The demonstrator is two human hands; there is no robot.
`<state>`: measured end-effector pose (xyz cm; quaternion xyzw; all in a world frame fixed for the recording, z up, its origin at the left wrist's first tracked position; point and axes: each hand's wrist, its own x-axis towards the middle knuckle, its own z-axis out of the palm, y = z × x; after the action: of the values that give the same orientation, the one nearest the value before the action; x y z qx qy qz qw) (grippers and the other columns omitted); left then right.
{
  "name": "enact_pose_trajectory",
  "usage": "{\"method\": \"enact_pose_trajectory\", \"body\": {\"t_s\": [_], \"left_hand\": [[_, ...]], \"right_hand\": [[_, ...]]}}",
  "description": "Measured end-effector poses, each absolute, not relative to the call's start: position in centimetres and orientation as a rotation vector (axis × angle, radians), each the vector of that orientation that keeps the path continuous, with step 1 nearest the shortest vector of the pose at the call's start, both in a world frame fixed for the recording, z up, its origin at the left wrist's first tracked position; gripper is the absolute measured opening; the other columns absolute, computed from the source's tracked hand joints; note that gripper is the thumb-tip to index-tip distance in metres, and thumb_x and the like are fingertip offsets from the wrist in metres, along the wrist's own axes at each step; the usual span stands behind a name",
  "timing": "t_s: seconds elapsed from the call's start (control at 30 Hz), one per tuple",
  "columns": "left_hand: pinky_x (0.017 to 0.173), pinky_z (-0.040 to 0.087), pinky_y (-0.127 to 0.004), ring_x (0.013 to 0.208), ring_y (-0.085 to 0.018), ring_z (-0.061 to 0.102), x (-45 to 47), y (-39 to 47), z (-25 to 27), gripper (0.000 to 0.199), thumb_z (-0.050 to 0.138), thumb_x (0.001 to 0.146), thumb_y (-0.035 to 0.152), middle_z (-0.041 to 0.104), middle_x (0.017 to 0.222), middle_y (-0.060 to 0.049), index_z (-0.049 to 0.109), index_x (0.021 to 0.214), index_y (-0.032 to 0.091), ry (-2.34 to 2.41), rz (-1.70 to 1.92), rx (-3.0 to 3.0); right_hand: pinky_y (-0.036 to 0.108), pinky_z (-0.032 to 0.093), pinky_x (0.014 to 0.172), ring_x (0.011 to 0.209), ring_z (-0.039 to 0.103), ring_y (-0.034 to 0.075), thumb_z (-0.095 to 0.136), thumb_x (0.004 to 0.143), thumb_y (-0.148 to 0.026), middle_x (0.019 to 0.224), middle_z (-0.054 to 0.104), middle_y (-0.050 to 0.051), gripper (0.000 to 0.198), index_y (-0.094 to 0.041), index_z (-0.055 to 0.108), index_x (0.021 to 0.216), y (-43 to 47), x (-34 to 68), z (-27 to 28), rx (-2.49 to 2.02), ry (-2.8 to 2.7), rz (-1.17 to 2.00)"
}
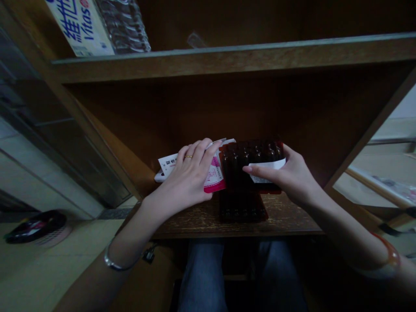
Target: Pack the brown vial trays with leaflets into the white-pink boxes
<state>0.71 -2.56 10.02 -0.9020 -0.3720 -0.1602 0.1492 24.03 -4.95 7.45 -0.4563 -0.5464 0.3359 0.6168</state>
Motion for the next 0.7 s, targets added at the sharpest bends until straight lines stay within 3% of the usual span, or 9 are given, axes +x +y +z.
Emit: {"method": "enact_pose_trajectory", "body": {"t_s": [0.5,0.7], "left_hand": [[0.119,0.023,-0.052,0.146,-0.04,0.027,0.8,-3.6,10.3,0.116,0.079,0.069,0.032,0.028,0.157,-0.023,0.005,0.157,0.017,-1.02,-0.476,-2.662],[0.118,0.025,-0.055,0.145,-0.04,0.029,0.8,-3.9,10.2,0.115,0.08,0.071,0.033,0.028,0.156,-0.024,0.005,0.157,0.013,-1.03,-0.455,-2.643]], "right_hand": [[0.035,0.059,0.068,0.078,0.07,0.023,0.094,0.055,-0.041,0.091,0.075,0.005,0.051,-0.02,0.069,0.094,-5.2,24.7,8.1,-1.054,-1.205,0.723],[0.036,0.059,0.069,0.079,0.071,0.024,0.094,0.051,-0.036,0.087,0.075,0.004,0.051,-0.018,0.068,0.091,-5.8,24.0,8.3,-1.089,-1.307,0.616]]}}
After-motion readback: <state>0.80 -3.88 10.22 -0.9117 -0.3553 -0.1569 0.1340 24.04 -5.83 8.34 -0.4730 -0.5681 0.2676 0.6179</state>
